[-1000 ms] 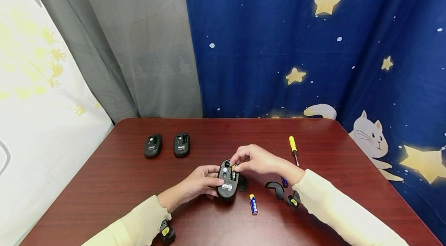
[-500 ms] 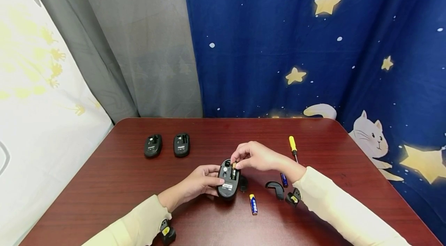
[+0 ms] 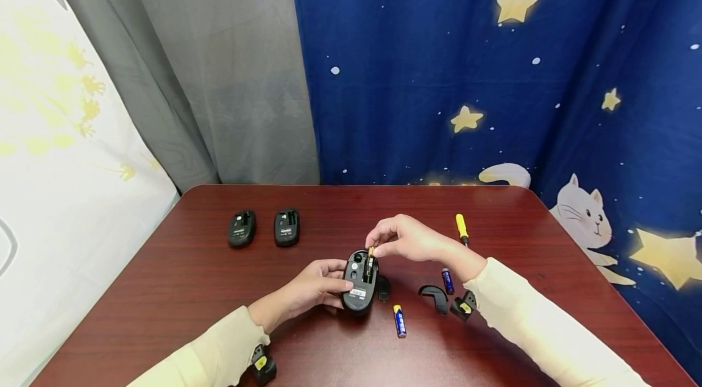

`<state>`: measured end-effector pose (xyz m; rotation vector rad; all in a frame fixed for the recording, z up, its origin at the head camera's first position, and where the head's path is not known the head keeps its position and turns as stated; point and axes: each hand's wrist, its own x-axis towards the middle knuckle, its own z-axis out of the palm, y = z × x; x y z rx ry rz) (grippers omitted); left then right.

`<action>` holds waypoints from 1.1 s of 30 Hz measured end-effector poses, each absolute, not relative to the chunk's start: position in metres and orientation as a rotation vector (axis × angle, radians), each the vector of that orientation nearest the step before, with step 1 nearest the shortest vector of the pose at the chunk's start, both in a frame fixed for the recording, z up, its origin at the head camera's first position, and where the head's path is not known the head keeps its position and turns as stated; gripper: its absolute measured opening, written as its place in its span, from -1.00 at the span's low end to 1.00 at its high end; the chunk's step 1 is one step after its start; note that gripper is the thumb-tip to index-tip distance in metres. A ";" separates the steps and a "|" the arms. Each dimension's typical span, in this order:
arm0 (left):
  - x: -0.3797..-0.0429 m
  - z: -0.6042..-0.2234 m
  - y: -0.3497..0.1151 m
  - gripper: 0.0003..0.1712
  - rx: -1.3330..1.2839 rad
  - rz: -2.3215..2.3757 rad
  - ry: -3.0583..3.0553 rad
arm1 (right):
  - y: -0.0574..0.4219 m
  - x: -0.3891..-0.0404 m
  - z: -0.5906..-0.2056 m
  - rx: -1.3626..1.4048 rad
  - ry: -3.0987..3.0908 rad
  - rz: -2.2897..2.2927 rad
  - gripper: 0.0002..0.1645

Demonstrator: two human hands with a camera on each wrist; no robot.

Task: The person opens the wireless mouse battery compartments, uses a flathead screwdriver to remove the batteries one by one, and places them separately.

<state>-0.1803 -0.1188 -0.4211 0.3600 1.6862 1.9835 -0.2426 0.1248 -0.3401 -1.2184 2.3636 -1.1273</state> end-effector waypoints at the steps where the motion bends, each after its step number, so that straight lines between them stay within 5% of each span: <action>1: -0.180 -0.421 -0.119 -0.45 0.361 1.984 1.686 | 0.126 -0.243 -0.339 -1.203 2.369 -1.134 -0.87; 18: -0.179 -0.421 -0.120 -0.45 0.370 1.995 1.684 | 0.153 -0.267 -0.357 -0.604 1.955 -1.776 -0.66; 26: -0.178 -0.423 -0.121 -0.47 0.385 2.002 1.675 | 0.170 -0.277 -0.361 -0.398 1.785 -1.971 -0.75; 33: -0.178 -0.422 -0.122 -0.48 0.391 2.004 1.674 | 0.181 -0.286 -0.367 -0.273 1.787 -1.993 -0.55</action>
